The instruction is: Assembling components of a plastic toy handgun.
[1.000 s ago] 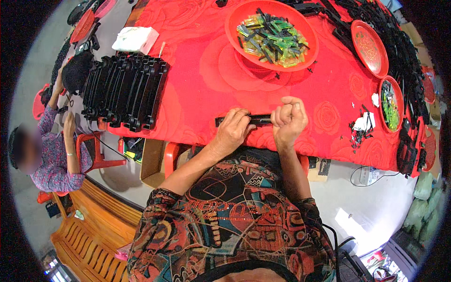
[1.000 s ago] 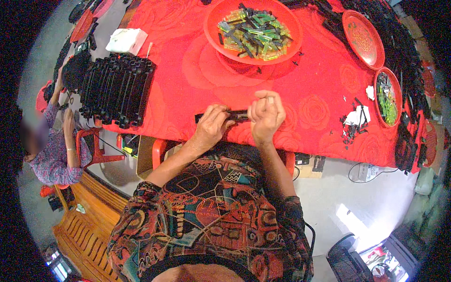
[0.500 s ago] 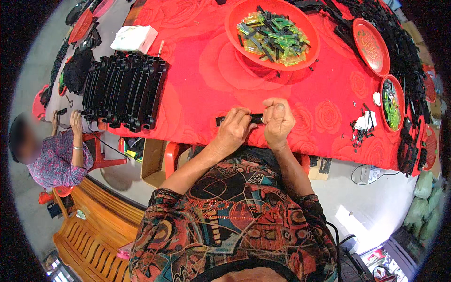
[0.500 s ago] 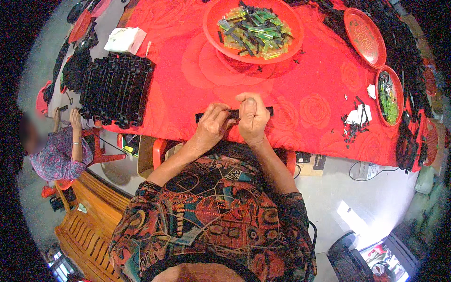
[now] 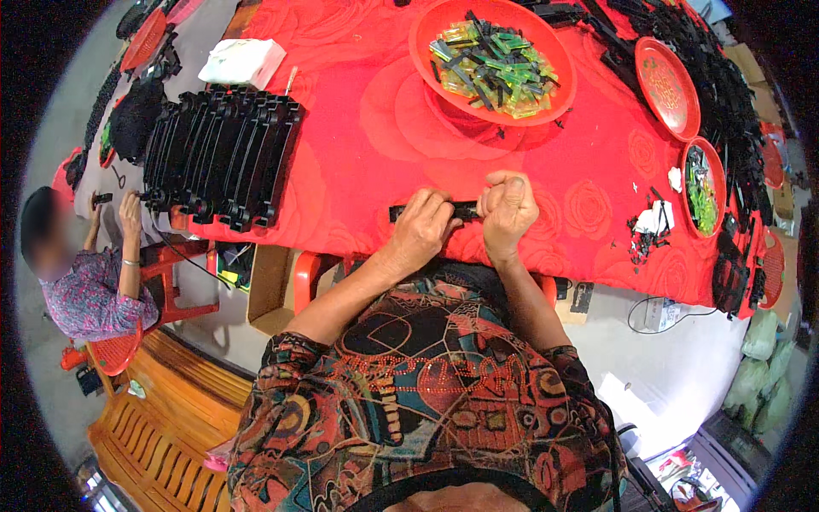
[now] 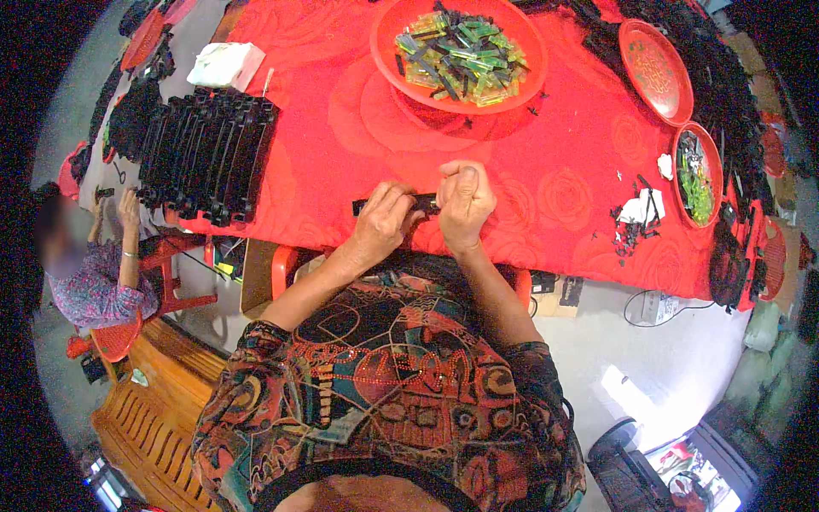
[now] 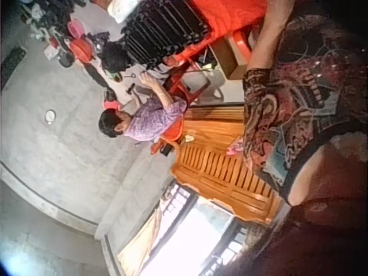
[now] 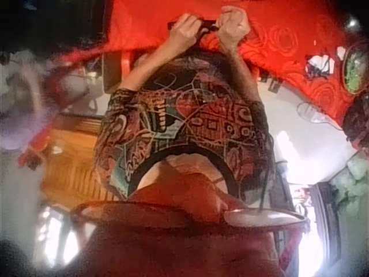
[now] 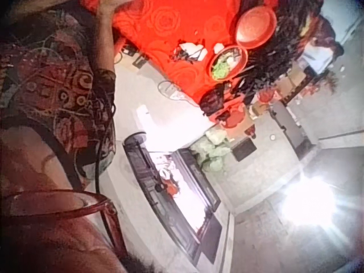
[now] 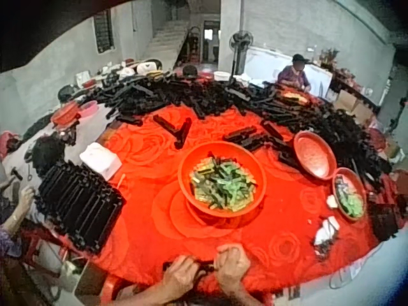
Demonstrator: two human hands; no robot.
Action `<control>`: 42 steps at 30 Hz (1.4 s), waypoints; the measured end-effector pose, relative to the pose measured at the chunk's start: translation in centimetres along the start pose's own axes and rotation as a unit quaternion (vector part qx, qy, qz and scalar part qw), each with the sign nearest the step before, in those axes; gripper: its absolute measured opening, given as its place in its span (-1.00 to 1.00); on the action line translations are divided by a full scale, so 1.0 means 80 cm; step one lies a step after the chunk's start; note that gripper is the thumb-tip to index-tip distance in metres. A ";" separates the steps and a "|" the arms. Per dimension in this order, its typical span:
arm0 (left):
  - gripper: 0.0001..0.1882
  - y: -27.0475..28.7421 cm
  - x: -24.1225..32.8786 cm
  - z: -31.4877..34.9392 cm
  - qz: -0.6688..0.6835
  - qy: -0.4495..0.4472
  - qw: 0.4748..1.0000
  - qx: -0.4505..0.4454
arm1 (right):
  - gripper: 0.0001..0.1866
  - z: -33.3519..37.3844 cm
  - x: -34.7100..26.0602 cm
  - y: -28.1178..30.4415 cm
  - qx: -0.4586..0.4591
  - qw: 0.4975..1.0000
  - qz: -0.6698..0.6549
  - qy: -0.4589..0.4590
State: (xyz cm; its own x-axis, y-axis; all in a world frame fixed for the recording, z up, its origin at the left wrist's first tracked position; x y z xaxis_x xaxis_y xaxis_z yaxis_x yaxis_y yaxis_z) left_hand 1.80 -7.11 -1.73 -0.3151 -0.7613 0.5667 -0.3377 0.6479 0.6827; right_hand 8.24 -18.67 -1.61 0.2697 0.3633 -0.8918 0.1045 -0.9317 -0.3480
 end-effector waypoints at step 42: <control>-0.65 0.126 0.097 0.059 0.748 0.412 0.515 -0.077 | -0.54 0.063 -0.121 -0.047 -0.225 0.912 -0.272 -0.210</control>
State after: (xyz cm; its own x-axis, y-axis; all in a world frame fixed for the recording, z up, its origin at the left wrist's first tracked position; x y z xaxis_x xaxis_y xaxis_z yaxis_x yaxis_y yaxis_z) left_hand -8.23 -6.39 7.38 0.3842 0.7931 0.4727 -0.1692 0.5638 -0.8084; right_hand 0.39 -18.65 6.85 -0.3196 0.6513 -0.6882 0.5206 -0.4862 -0.7019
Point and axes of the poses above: each hand's wrist, its own z-axis away from the middle knuckle, its own y-axis out of the back of the hand, x = y × z, the point moved 3 cm from there along -z, towards the middle knuckle, and after that the axes turned 6 degrees about y, right-handed, at the moved point
